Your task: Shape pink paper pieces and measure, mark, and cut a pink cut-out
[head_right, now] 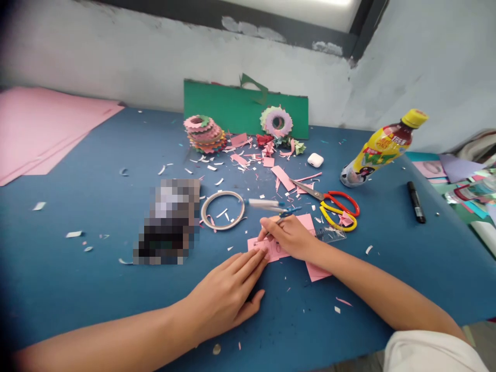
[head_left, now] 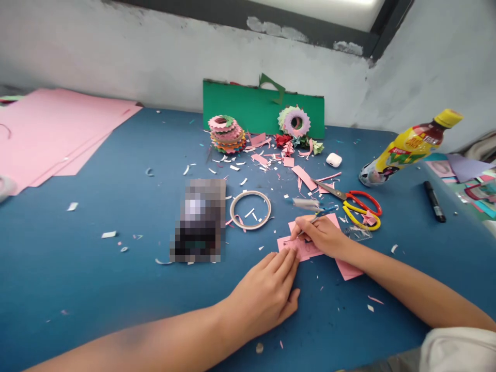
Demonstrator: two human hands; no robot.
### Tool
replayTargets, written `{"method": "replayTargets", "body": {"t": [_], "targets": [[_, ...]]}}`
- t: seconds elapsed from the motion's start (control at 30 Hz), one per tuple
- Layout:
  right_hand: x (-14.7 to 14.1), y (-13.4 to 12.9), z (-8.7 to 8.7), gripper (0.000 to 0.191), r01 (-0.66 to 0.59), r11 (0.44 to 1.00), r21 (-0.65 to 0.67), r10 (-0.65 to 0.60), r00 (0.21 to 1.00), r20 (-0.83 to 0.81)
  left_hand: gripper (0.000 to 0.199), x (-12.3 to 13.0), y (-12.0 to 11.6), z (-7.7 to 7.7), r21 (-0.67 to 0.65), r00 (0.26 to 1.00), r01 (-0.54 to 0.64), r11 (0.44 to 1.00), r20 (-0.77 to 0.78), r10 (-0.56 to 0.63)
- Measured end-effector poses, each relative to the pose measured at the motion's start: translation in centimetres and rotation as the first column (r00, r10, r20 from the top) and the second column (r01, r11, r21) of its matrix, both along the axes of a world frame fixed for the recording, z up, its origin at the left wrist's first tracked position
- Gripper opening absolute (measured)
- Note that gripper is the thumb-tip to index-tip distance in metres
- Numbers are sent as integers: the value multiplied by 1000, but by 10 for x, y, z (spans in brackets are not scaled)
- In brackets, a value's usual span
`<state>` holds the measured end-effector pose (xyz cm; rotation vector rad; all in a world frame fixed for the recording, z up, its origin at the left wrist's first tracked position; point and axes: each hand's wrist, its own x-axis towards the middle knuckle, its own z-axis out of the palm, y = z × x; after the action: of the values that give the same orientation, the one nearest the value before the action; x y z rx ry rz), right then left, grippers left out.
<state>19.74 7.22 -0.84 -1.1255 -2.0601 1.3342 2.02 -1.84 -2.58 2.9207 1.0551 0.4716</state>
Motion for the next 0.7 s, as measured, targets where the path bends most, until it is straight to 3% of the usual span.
{"method": "replayTargets", "body": {"t": [0.1,0.33,0.57,0.7], "targets": [[-7,-2,-9,45,-6,994,108,-1,998,65,45,0,-1,-1,7,1000,-3,1000,-4,3],[-3,-4,-16,32,-165,953,253,118,975,190,46,1,0,-2,10,1000,-9,1000,0,9],[-2,-3,-18,33,-319,834,451,203,936,287,46,1,1,-2,-5,1000,-14,1000,4,14],[-4,-5,-15,40,-315,814,489,153,927,342,47,2,1,-2,-29,999,-32,999,8,32]]}}
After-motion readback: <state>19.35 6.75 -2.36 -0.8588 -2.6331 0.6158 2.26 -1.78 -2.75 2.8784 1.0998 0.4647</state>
